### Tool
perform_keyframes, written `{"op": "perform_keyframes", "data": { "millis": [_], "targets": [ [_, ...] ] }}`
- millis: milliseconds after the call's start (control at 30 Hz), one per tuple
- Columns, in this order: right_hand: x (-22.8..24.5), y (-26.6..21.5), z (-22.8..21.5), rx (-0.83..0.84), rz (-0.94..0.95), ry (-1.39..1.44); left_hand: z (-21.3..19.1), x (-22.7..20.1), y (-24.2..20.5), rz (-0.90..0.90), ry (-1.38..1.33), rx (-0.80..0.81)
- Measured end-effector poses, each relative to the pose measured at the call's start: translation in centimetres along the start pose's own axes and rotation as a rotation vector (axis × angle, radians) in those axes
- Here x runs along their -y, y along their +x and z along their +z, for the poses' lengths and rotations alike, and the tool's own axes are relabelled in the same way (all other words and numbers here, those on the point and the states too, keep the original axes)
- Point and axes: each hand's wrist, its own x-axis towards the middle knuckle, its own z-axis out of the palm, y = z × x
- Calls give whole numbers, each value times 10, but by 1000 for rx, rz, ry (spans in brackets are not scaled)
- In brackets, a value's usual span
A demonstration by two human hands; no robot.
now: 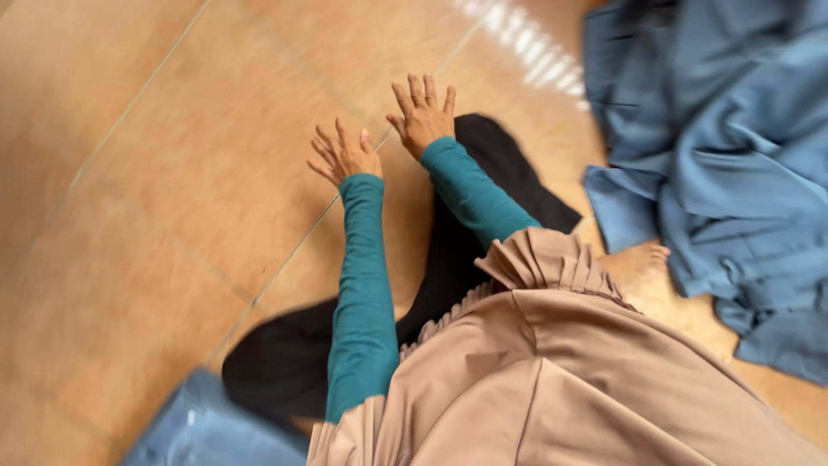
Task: Folding blue trousers on the floor and stacking them neatly.
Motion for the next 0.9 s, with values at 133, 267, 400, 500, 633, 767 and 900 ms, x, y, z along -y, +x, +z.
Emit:
{"op": "perform_keyframes", "data": {
  "millis": [133, 267, 400, 500, 633, 767, 900],
  "targets": [
    [-107, -32, -35, -97, 226, 136, 24, -109, -33, 330, -51, -74],
    [-220, -112, -29, -155, 422, 174, 51, -209, -99, 671, 11, 163],
    [-287, -216, -27, -254, 560, 206, 91, -264, -179, 961, -18, 329],
    [-310, -274, -42, -556, 539, -80, 115, -279, -231, 1042, -64, 591],
    [-332, -314, -60, -507, 785, -272, 162, -265, -264, 1057, -13, 848],
    [-404, -316, 11, -590, 683, -139, 179, -236, -262, 1029, -57, 1004],
    [-409, -258, 20, -693, 547, 104, 214, -230, -250, 972, -233, 818]
  ]
}}
